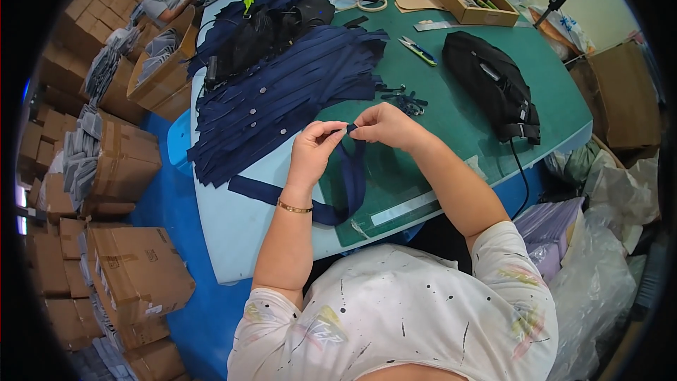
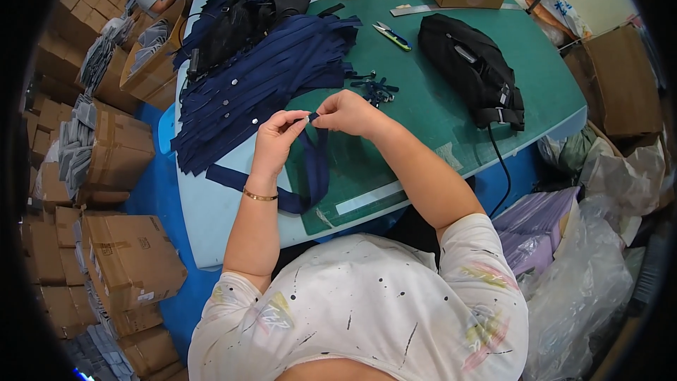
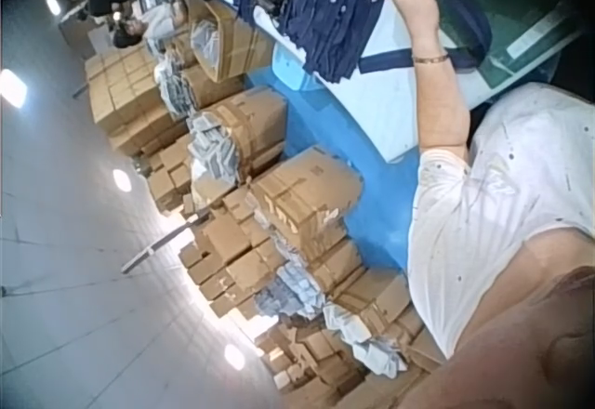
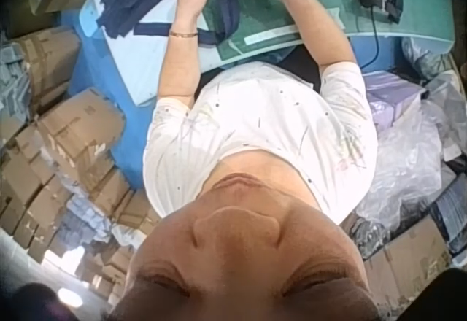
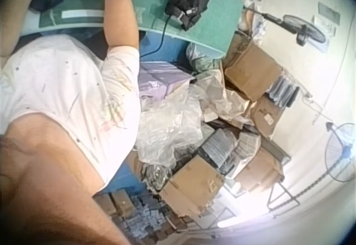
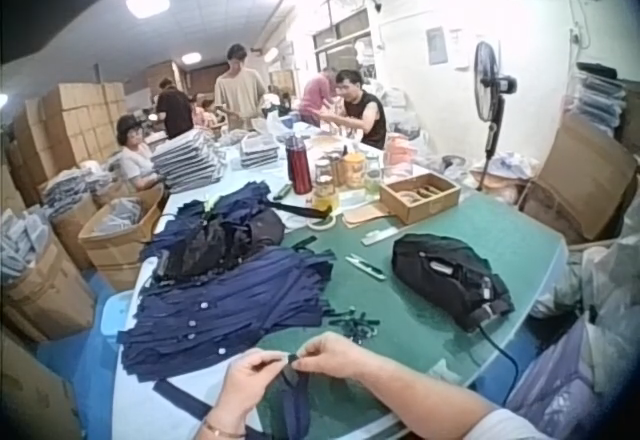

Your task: Attaching hardware adjusters to fabric straps at a production workbench.

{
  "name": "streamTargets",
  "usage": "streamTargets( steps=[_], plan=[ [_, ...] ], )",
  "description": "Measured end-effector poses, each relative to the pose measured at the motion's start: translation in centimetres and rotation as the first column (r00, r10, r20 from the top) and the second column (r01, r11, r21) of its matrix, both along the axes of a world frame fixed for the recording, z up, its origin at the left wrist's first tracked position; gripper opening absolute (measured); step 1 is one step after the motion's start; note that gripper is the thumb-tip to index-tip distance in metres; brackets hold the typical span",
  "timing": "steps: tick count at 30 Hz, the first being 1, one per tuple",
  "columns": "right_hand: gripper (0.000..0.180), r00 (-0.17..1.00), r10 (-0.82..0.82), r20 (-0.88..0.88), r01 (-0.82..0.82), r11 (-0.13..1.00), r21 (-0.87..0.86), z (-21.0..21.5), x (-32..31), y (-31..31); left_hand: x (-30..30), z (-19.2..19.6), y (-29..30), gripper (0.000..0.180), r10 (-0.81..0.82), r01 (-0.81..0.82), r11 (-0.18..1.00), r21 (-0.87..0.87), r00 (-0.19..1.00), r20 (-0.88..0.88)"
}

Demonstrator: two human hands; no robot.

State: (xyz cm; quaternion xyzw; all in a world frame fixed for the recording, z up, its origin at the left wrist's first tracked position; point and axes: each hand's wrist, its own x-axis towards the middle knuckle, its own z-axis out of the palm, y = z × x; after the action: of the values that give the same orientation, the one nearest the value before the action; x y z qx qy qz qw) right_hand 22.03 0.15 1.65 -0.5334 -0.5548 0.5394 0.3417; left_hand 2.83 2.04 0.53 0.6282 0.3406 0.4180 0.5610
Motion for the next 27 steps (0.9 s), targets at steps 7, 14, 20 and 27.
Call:
streamTargets(
  steps=[7,14,20,27],
  plan=[
    [0.010,0.980,0.017,-0.198,-0.006,0.998,0.059,-1.0,-0.7,0.2,-0.1,0.0,0.1,0.016,0.021,-0.012,0.995,-0.100,0.996,0.087],
    [0.017,0.988,-0.061,-0.143,0.105,0.941,0.323,-0.7,-1.3,-0.2,0.5,0.1,-0.5,0.018,0.025,-0.012,0.995,-0.102,0.992,0.123],
    [0.024,0.994,-0.031,-0.109,0.069,0.930,0.362,-0.8,-1.1,-0.1,0.1,-0.7,-0.2,0.012,0.133,-0.087,0.960,-0.266,0.978,0.162],
    [0.021,0.991,-0.021,-0.129,0.056,0.960,0.274,-1.2,-0.7,0.4,-0.1,-0.4,-0.2,0.010,0.078,-0.052,0.932,-0.360,0.995,0.059]
  ],
)
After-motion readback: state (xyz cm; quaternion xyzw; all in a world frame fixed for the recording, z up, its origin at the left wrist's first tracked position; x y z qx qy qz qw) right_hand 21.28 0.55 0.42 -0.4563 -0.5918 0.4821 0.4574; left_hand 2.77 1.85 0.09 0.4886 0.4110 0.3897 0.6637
